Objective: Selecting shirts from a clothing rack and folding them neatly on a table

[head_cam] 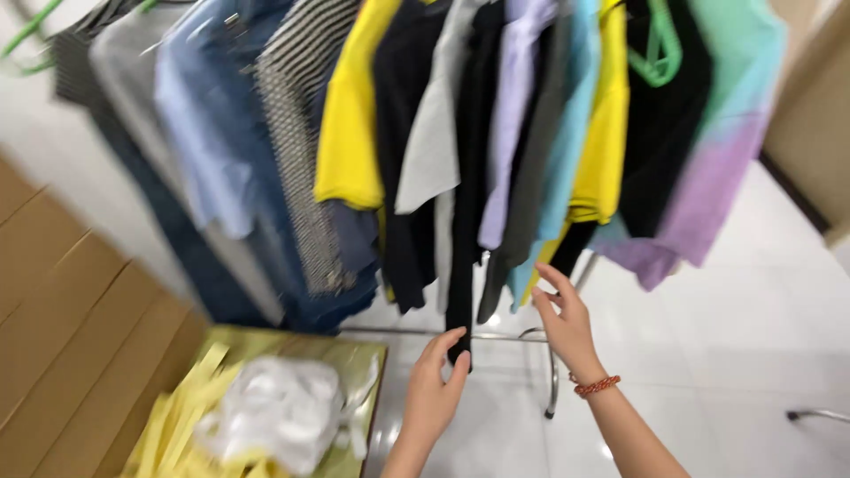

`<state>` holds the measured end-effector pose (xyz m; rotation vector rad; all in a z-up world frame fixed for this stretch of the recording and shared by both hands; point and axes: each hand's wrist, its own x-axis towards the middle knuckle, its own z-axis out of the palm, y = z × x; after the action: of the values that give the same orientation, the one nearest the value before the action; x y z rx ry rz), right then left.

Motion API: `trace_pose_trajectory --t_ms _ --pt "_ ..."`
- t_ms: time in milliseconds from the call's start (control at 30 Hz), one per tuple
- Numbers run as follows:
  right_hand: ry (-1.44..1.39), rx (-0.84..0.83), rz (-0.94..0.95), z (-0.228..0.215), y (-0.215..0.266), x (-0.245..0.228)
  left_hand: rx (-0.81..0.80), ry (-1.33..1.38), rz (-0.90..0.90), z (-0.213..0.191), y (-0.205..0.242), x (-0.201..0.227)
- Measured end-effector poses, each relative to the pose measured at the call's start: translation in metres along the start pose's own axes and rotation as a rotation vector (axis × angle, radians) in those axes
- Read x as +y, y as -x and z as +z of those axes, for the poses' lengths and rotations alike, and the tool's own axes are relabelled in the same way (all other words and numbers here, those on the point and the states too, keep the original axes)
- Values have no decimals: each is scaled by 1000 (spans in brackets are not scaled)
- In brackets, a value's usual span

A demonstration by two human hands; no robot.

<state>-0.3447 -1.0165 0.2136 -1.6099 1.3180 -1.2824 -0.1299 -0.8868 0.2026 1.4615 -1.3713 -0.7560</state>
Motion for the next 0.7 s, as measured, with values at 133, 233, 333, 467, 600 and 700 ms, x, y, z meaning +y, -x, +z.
trace_pose_trajectory --t_ms 133,233,333,467,600,700 --pt "-19 107 69 -23 -30 -19 -107 120 130 39 -77 26" --pt "-9 195 -82 -42 -59 -12 -156 195 213 67 -131 57" --pt "35 283 -130 -65 -81 -24 -251 309 383 98 -165 96" --pt "42 428 -252 -91 -97 -56 -284 434 602 137 -189 137" --pt "-39 472 -227 -111 -114 -74 -317 710 681 165 -201 172" --pt "-128 443 -213 -115 -133 -103 -362 667 722 191 -220 187"
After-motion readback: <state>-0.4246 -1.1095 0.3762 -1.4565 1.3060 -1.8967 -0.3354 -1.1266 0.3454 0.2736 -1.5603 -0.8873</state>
